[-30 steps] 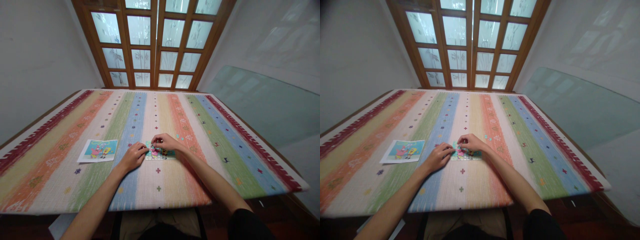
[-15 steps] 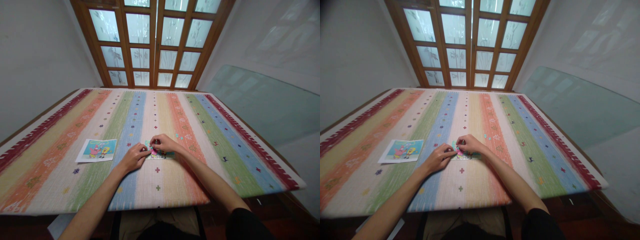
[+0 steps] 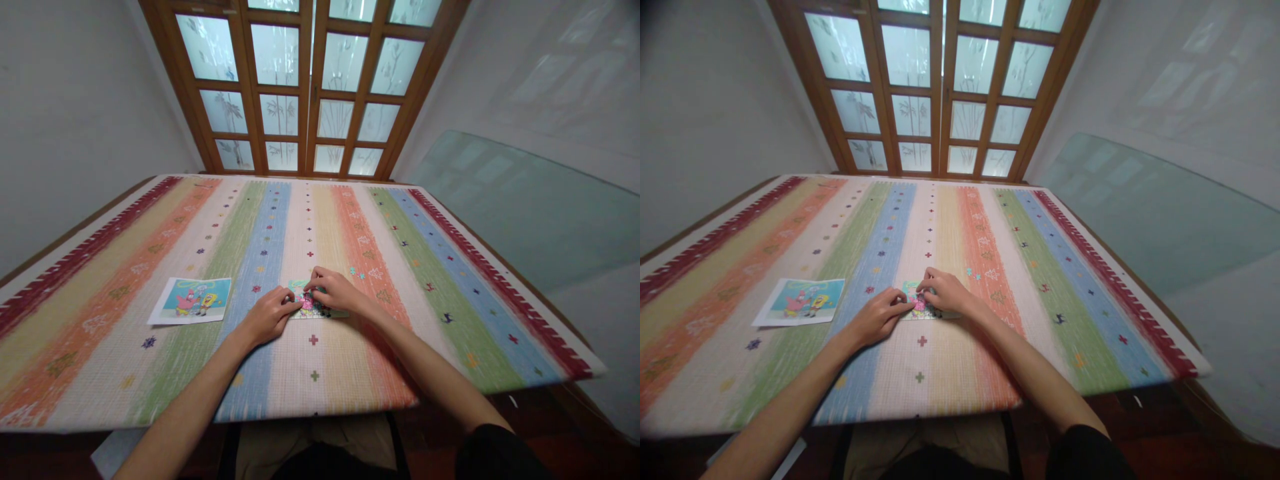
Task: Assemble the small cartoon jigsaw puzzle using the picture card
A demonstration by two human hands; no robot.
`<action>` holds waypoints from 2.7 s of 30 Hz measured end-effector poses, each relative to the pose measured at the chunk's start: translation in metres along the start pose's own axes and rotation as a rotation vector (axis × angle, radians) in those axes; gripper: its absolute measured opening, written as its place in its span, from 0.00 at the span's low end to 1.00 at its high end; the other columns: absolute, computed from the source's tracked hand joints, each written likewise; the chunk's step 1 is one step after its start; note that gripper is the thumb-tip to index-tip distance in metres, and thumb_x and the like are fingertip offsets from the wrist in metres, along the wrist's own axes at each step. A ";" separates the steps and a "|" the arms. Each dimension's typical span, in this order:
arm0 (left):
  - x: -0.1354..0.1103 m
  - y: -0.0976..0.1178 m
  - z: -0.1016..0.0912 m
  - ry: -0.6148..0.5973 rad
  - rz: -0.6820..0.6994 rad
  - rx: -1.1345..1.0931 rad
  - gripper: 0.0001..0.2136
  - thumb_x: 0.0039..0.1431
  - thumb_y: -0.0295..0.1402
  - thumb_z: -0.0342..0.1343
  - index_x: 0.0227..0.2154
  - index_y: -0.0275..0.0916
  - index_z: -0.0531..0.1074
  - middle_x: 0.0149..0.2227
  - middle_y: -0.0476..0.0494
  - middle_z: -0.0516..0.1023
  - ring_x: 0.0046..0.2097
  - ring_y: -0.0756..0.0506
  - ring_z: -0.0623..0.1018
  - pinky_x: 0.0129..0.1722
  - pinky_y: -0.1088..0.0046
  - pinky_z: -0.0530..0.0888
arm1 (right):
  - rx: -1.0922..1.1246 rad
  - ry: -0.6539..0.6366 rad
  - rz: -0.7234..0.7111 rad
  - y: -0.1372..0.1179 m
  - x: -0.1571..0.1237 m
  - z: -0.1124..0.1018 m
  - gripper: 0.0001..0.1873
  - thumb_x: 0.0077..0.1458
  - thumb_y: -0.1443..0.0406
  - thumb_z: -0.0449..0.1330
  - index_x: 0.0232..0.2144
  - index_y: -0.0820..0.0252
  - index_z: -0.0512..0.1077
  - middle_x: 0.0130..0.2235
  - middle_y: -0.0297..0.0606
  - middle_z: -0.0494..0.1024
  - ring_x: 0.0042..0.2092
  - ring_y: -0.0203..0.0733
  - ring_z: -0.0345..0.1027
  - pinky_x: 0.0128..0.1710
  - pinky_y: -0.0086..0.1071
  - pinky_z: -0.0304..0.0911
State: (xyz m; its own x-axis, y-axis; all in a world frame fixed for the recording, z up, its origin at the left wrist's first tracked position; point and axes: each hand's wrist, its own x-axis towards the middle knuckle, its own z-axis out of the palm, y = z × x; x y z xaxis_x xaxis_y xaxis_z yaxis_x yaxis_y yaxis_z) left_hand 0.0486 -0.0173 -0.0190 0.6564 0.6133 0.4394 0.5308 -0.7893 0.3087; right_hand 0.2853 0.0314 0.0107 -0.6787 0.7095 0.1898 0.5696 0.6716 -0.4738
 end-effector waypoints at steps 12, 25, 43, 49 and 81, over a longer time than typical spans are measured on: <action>0.000 0.000 0.002 0.009 0.031 0.046 0.16 0.66 0.24 0.47 0.49 0.41 0.77 0.39 0.40 0.73 0.40 0.43 0.72 0.40 0.66 0.73 | -0.236 -0.059 0.030 -0.016 -0.021 0.012 0.14 0.66 0.65 0.55 0.48 0.56 0.79 0.44 0.43 0.71 0.35 0.39 0.64 0.34 0.31 0.56; 0.000 0.000 0.004 0.008 0.098 0.098 0.17 0.65 0.22 0.49 0.52 0.40 0.75 0.52 0.40 0.80 0.47 0.40 0.74 0.47 0.58 0.76 | -0.199 -0.022 0.025 -0.011 -0.032 0.010 0.17 0.65 0.67 0.55 0.52 0.53 0.77 0.44 0.40 0.71 0.36 0.38 0.64 0.37 0.30 0.57; 0.002 0.002 0.006 0.045 0.092 0.059 0.17 0.64 0.21 0.50 0.52 0.39 0.75 0.51 0.39 0.81 0.44 0.41 0.74 0.46 0.58 0.76 | -0.267 0.135 -0.001 0.002 -0.051 0.012 0.16 0.63 0.68 0.55 0.50 0.56 0.77 0.42 0.41 0.73 0.36 0.39 0.65 0.35 0.31 0.58; 0.001 0.000 0.007 0.059 0.104 0.064 0.17 0.64 0.22 0.49 0.52 0.39 0.75 0.50 0.39 0.81 0.44 0.40 0.74 0.44 0.58 0.76 | -0.289 0.236 0.274 0.040 -0.069 -0.016 0.13 0.63 0.67 0.56 0.43 0.60 0.79 0.42 0.43 0.75 0.37 0.40 0.68 0.35 0.30 0.58; 0.001 -0.001 -0.001 0.138 0.077 0.066 0.16 0.63 0.21 0.50 0.49 0.38 0.76 0.44 0.38 0.81 0.43 0.41 0.76 0.44 0.59 0.76 | -0.101 0.245 0.139 0.034 -0.056 -0.030 0.10 0.62 0.63 0.58 0.41 0.60 0.79 0.39 0.43 0.77 0.37 0.40 0.71 0.36 0.31 0.62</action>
State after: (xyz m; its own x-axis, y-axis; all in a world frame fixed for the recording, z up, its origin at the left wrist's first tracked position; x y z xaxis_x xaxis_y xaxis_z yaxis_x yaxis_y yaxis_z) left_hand 0.0482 -0.0164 -0.0180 0.6190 0.5376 0.5725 0.5190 -0.8271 0.2156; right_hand 0.3561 0.0208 0.0096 -0.4663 0.8181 0.3367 0.7008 0.5738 -0.4237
